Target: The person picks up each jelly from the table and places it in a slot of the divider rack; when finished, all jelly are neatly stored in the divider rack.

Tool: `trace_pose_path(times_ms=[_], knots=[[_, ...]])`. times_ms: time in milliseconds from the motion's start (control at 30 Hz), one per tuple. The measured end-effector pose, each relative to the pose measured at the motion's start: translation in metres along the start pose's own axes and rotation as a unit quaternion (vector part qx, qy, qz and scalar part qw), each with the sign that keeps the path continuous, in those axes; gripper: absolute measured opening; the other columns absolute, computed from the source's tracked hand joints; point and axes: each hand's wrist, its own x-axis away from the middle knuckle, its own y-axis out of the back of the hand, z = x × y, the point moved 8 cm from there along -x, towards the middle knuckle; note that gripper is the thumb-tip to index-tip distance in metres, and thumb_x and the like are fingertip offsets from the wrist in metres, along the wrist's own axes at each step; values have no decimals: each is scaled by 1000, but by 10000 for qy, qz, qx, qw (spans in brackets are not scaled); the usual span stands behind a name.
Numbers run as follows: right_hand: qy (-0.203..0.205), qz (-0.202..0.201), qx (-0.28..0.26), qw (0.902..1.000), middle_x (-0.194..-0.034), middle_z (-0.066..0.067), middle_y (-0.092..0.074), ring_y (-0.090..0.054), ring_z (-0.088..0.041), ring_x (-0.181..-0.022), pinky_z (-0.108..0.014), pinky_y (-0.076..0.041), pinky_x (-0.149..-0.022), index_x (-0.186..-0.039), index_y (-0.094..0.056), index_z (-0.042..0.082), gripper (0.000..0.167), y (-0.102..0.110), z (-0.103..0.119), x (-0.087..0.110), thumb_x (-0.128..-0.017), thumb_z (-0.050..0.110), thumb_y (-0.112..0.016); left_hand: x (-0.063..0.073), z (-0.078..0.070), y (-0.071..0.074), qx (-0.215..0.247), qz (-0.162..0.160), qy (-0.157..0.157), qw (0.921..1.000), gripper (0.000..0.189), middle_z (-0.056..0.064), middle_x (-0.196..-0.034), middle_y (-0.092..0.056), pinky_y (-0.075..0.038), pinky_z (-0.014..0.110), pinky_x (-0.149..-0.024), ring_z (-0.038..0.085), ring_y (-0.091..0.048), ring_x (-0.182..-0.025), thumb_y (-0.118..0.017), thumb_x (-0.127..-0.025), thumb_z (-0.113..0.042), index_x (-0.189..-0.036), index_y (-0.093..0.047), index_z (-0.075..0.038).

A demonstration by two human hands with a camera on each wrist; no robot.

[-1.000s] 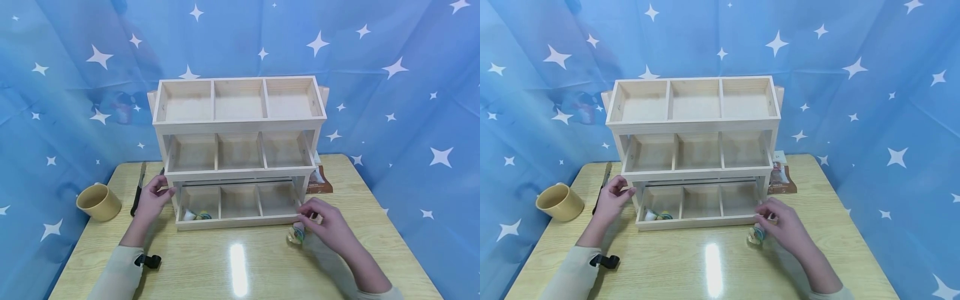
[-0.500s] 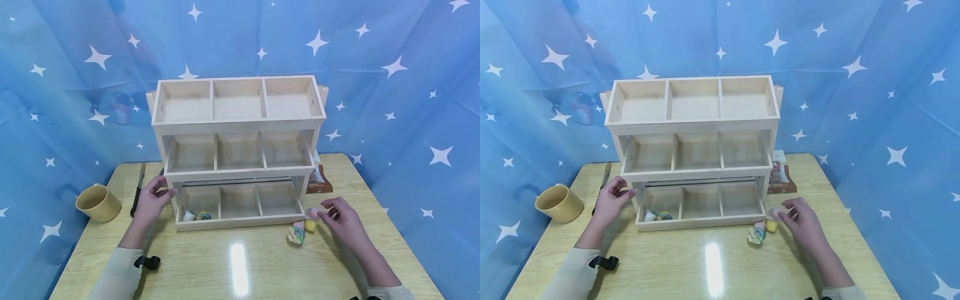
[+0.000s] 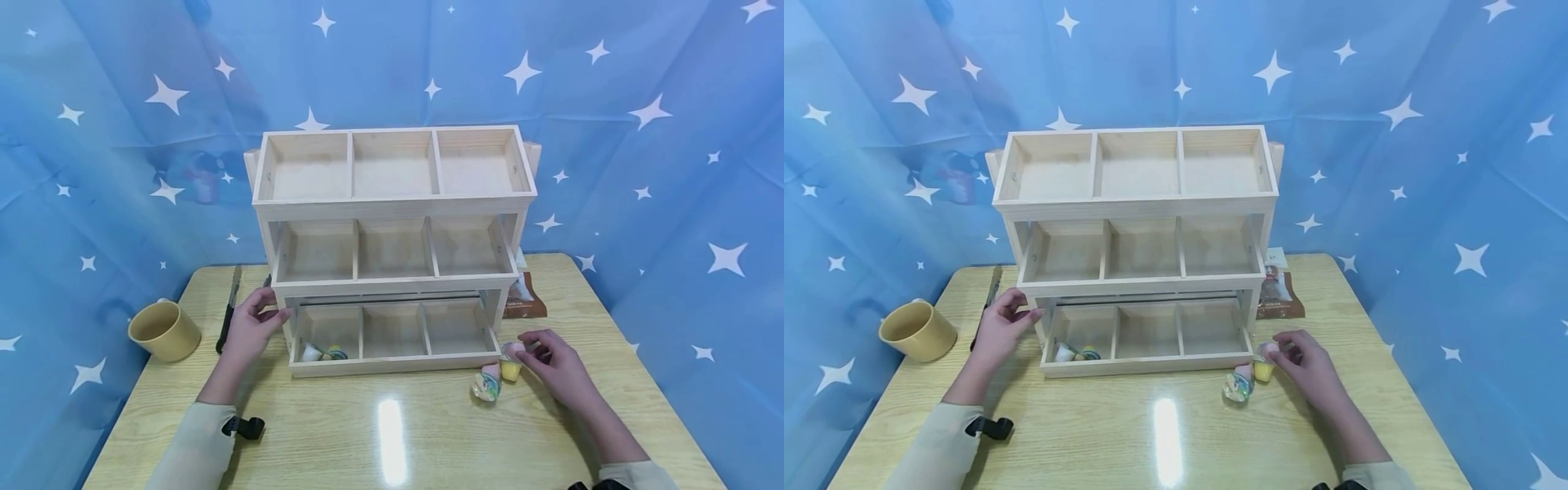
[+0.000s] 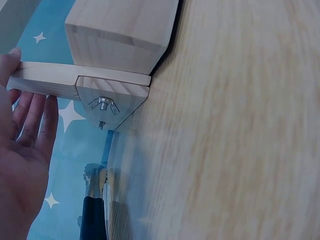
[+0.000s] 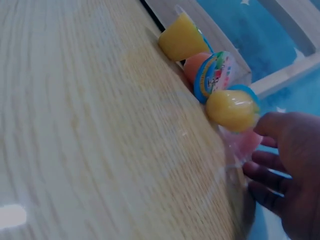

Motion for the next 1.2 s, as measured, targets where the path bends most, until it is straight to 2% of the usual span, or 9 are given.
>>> trace_pose_path(times_ms=[133,533,800,967,1200], knots=[[17,-6,70,10000,-118,-8,-71,-67,-21,-97,-28,-57,-78,-133,-72,7,30,-2,2,1,-109,25,-75,0,1,0,38,-23,-18,10000,42,33,-129,-68,-63,22,-87,8,-77,-101,-81,-102,-7,-138,-63,3],[78,47,130,9999,-117,-6,-76,-66,-20,-94,-27,-57,-77,-137,-74,9,33,-1,1,-3,-108,24,-78,0,-1,-1,88,-14,8,10000,43,33,-130,-67,-63,22,-87,9,-77,-103,-81,-103,-7,-139,-63,3],[586,-733,164,9954,-111,-5,-74,-65,-14,-83,-24,-56,-69,-126,-79,9,24,11,9,1,-103,12,-82,0,-1,0,149,-14,-58,9999,42,34,-128,-67,-63,22,-87,10,-77,-102,-81,-102,-6,-139,-63,4],[722,-1097,0,9913,-108,-4,-71,-63,-13,-81,-20,-55,-67,-129,-78,6,29,19,17,5,-100,4,-82,1,-1,0,145,0,-84,9999,44,33,-129,-67,-64,23,-88,12,-78,-105,-81,-103,-7,-141,-63,3],[1175,-1586,-174,9802,-105,-5,-71,-60,-9,-81,-14,-52,-68,-124,-78,3,32,31,36,9,-94,-7,-81,0,1,-1,141,18,-24,9999,44,33,-129,-66,-63,23,-89,12,-78,-106,-82,-103,-8,-140,-62,3]])
